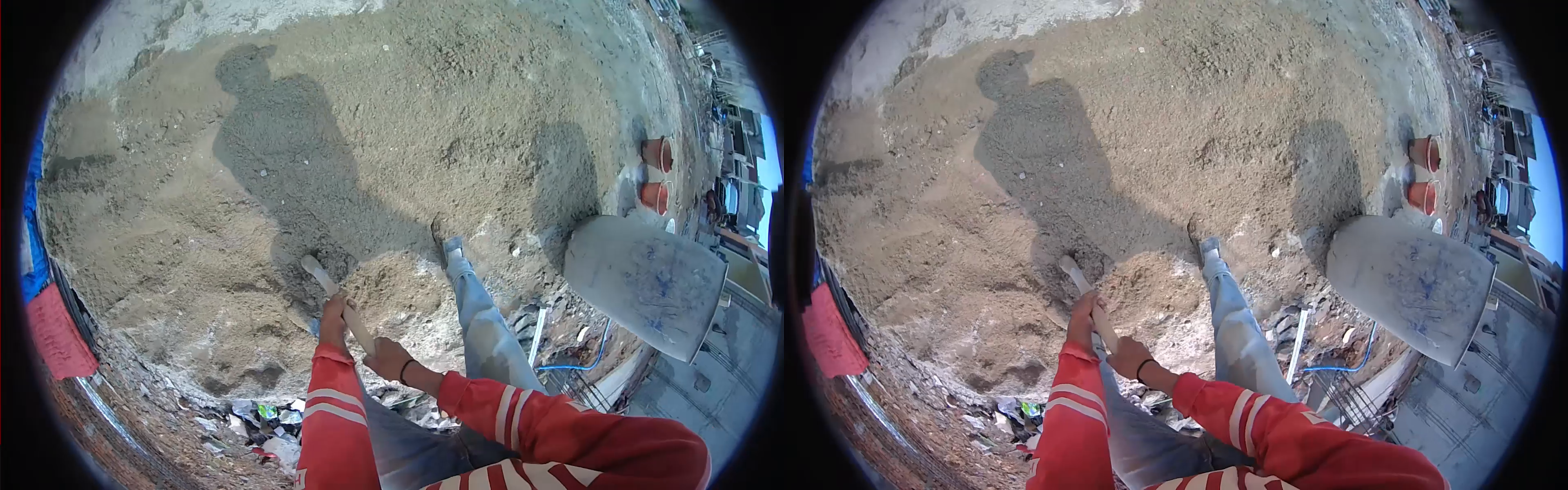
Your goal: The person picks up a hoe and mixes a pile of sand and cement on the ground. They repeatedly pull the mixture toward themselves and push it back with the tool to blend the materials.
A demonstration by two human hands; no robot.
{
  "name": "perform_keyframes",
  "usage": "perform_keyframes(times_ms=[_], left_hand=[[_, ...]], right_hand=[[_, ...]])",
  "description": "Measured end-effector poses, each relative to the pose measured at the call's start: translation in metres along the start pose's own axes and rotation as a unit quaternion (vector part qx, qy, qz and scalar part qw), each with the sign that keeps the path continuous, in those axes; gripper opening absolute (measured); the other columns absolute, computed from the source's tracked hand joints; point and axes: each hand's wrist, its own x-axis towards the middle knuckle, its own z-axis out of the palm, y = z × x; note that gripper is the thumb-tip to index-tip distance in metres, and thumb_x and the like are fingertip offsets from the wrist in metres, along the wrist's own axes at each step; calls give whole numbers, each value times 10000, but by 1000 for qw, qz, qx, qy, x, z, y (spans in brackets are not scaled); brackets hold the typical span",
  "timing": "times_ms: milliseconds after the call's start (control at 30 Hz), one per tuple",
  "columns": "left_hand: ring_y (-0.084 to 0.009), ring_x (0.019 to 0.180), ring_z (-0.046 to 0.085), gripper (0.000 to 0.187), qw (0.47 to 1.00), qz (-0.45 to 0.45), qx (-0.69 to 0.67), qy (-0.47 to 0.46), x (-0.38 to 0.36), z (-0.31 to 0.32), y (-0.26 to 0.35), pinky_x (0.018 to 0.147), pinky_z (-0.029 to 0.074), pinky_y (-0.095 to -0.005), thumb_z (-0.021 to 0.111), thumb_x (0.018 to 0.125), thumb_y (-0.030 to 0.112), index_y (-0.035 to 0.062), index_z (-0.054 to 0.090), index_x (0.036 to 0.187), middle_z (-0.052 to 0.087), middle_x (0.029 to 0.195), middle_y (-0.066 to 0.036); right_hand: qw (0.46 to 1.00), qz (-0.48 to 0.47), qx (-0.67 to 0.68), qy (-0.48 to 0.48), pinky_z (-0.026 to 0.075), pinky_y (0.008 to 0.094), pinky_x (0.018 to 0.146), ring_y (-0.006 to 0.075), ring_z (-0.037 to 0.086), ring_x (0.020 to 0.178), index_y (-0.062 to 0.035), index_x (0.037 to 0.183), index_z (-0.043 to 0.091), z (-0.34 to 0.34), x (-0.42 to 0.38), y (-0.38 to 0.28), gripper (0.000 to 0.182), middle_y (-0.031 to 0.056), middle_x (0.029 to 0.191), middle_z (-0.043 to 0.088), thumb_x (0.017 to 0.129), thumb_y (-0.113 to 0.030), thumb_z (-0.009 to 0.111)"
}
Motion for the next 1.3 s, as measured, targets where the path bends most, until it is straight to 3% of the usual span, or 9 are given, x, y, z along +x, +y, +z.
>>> perform_keyframes(times_ms=[333, 367, 467, 567, 700, 833, 967, 1133, 1300], left_hand=[[-208, 558, 519, 142, 974, 16, -224, -28, -85, 227, 44, 528, 455, -352, 569, 832, 234, 127, 478, 812, 480, 599, -30], [-205, 556, 515, 129, 970, 24, -238, -35, -97, 273, 47, 534, 458, -350, 554, 835, 224, 133, 475, 791, 468, 592, -28], [-220, 596, 543, 157, 957, 10, -257, -136, -124, 436, 29, 682, 508, -411, 554, 831, 221, 95, 472, 784, 483, 609, -41], [-232, 748, 566, 158, 912, -58, -321, -247, -218, 580, 16, 794, 506, -435, 633, 776, 116, 79, 490, 833, 524, 763, -64], [-224, 800, 572, 159, 874, -99, -333, -339, -265, 655, -10, 847, 495, -426, 636, 791, 144, 91, 497, 848, 539, 814, -51], [-210, 841, 580, 202, 872, -3, -309, -379, -273, 599, -7, 838, 483, -384, 640, 817, 190, 113, 507, 948, 558, 868, -34], [-215, 808, 575, 176, 895, 84, -328, -289, -205, 455, 3, 802, 501, -388, 638, 836, 200, 99, 516, 913, 548, 830, -46], [-169, 655, 550, 132, 952, 190, -233, 63, -132, 223, 45, 607, 484, -314, 622, 833, 118, 39, 570, 925, 561, 772, -38], [-113, 574, 513, 139, 912, 324, -201, 154, -125, 26, 141, 518, 438, -254, 591, 823, -8, -17, 559, 958, 579, 774, -55]], right_hand=[[963, -45, 165, -207, 435, 314, 462, 155, 552, 479, -21, 865, 563, -363, -116, 131, 252, 49, 592, 564, 788, -254, 622], [981, -159, -7, -109, 458, 347, 523, 199, 577, 544, -5, 878, 555, -400, -125, 167, 276, 85, 628, 573, 791, -261, 611], [969, -151, -189, 47, 474, 442, 684, 359, 614, 721, -16, 906, 558, -548, -185, 223, 314, 181, 750, 616, 725, -261, 638], [892, 13, -376, 250, 479, 473, 702, 378, 619, 784, -63, 893, 548, -654, -243, 256, 264, 172, 782, 632, 692, -196, 656], [805, -24, -429, 409, 446, 465, 680, 369, 601, 796, -72, 865, 541, -719, -271, 317, 216, 149, 776, 614, 676, -65, 645], [799, -52, -413, 435, 444, 457, 687, 368, 587, 777, -71, 824, 544, -663, -245, 316, 172, 137, 769, 605, 678, -40, 629], [886, -141, -353, 264, 483, 467, 655, 354, 631, 721, -96, 893, 576, -513, -184, 260, 244, 133, 758, 649, 664, -105, 661], [956, -129, -231, 129, 483, 487, 612, 370, 628, 678, -129, 934, 567, -276, -89, 180, 241, 151, 695, 632, 704, -161, 629], [966, -157, -177, 107, 504, 484, 635, 367, 638, 701, -131, 985, 564, -104, -33, 44, 266, 159, 706, 638, 732, -169, 634]])
